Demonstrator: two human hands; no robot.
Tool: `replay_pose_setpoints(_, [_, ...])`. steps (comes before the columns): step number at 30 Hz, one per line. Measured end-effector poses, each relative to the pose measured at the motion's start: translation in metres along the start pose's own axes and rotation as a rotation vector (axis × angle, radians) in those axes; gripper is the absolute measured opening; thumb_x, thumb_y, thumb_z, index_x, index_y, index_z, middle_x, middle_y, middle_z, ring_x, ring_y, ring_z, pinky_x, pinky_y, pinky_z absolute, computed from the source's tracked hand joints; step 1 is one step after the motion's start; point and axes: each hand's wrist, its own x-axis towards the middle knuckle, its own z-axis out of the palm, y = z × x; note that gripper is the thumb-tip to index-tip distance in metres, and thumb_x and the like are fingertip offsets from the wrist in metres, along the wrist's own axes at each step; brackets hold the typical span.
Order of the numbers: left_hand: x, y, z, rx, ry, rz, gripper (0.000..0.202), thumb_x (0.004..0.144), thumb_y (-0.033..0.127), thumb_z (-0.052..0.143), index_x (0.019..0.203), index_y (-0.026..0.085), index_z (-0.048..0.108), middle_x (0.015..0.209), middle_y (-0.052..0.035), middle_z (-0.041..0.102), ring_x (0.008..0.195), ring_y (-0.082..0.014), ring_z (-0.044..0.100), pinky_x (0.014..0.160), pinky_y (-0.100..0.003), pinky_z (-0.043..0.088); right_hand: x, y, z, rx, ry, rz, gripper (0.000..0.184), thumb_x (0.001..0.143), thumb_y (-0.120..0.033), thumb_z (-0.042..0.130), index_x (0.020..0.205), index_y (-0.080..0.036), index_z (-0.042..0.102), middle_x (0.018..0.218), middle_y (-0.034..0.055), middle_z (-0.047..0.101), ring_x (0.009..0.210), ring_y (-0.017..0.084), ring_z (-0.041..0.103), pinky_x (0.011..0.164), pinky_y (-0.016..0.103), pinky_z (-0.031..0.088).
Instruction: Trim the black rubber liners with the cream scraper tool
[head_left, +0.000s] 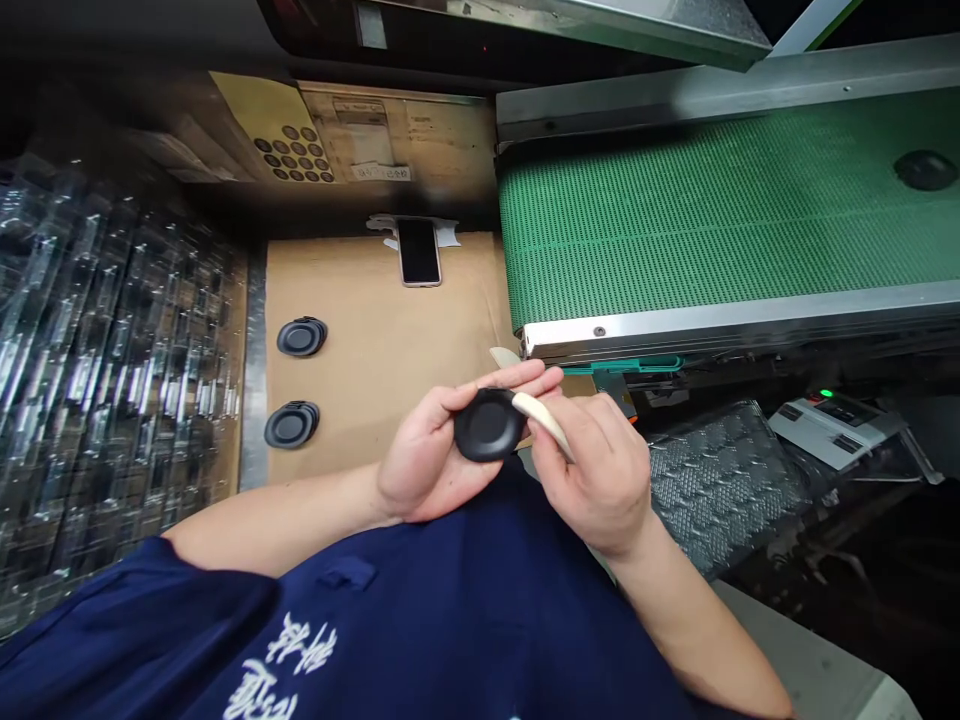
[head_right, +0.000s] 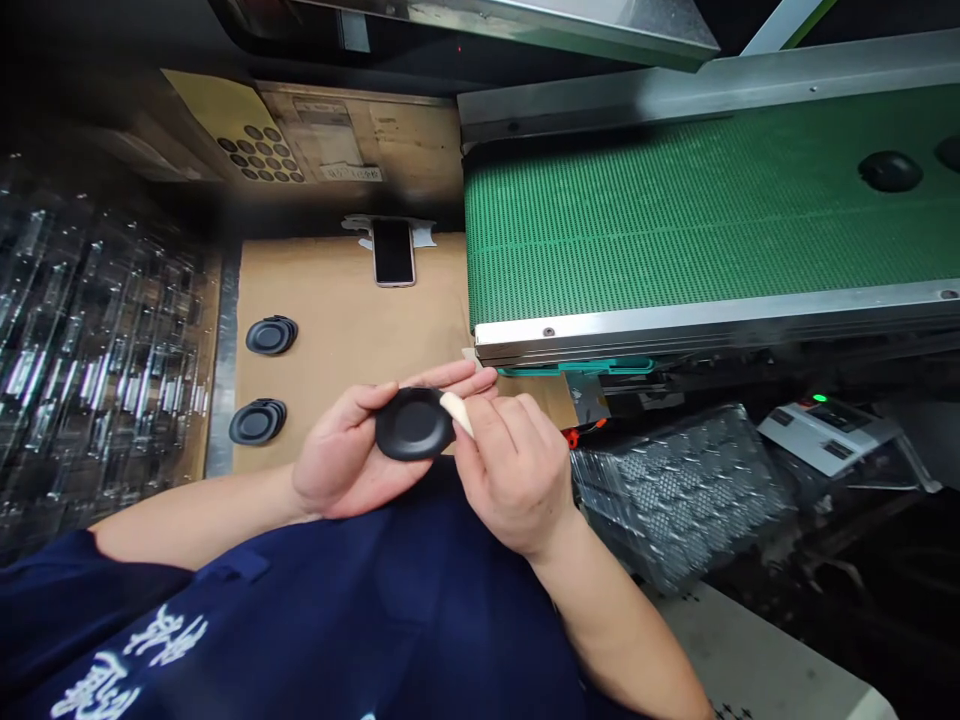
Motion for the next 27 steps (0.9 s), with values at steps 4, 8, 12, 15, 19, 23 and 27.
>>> replay_pose_setpoints(4, [-0.001,-0.001,-0.004,0.007,0.010,-0.059,0.056,0.098,0.034,0.034,0.141,0.005,0.057,0.154,-0.0178,0.051,0.147,-0.0299,0.044,0.127,-0.045,0.022,0.000,0.002,-0.004,0.012,-0.044,-0.006,0.032,0.090,-0.010,0.066,0.122,-0.012,0.063,0.091,0.0104,0.071,0.078,0.022,0.061,0.072,0.038,0.054])
replay_pose_setpoints(8, [-0.001,-0.001,-0.006,-0.005,-0.023,-0.053,0.055,0.097,0.033,0.036,0.139,0.006,0.059,0.153,-0.0174,0.053,0.150,-0.0318,0.039,0.127,-0.047,0.021,0.000,-0.002,-0.008,0.019,-0.128,-0.004,0.028,0.092,-0.012,0.063,0.120,-0.011,0.064,0.088,0.0097,0.070,0.076,0.022,0.060,0.070,0.037,0.053])
replay_pose_setpoints(12, [-0.002,-0.003,-0.008,0.011,-0.014,-0.109,0.055,0.098,0.032,0.035,0.141,0.008,0.058,0.153,-0.0150,0.054,0.150,-0.0297,0.039,0.128,-0.044,0.019,0.004,-0.004,-0.006,-0.035,-0.045,0.010,0.021,0.094,-0.013,0.061,0.114,-0.011,0.065,0.088,0.0109,0.069,0.077,0.022,0.060,0.070,0.037,0.052])
replay_pose_setpoints(15, [-0.001,-0.001,-0.008,-0.005,-0.012,-0.051,0.055,0.097,0.031,0.035,0.141,0.008,0.058,0.155,-0.0151,0.051,0.151,-0.0301,0.038,0.128,-0.047,0.019,0.002,-0.008,-0.006,0.011,-0.110,0.018,0.019,0.095,-0.013,0.058,0.113,-0.012,0.065,0.084,0.0087,0.067,0.075,0.021,0.057,0.067,0.036,0.050])
replay_pose_setpoints(19, [0.001,0.001,-0.008,-0.020,-0.040,0.000,0.055,0.096,0.030,0.035,0.142,0.007,0.056,0.157,-0.0161,0.049,0.150,-0.0314,0.039,0.129,-0.049,0.019,-0.003,-0.013,-0.006,0.085,-0.177,-0.007,0.016,0.097,-0.015,0.057,0.111,-0.014,0.063,0.078,0.0056,0.063,0.070,0.019,0.053,0.062,0.034,0.047])
replay_pose_setpoints(23, [0.002,0.000,-0.008,0.013,-0.046,0.023,0.051,0.094,0.030,0.037,0.131,0.008,0.065,0.152,-0.0160,0.054,0.150,-0.0314,0.038,0.128,-0.047,0.021,-0.004,-0.013,-0.001,0.050,-0.063,0.076,0.017,0.097,-0.016,0.058,0.112,-0.015,0.063,0.084,0.0077,0.066,0.075,0.020,0.058,0.067,0.035,0.051])
replay_pose_setpoints(27, [0.003,0.001,-0.006,0.052,-0.017,0.082,0.043,0.090,0.029,0.040,0.110,0.011,0.074,0.150,-0.0153,0.056,0.150,-0.0332,0.038,0.128,-0.049,0.022,-0.008,-0.020,0.004,0.130,-0.127,0.043,0.015,0.095,-0.015,0.058,0.110,-0.014,0.063,0.081,0.0064,0.065,0.071,0.020,0.056,0.063,0.035,0.049])
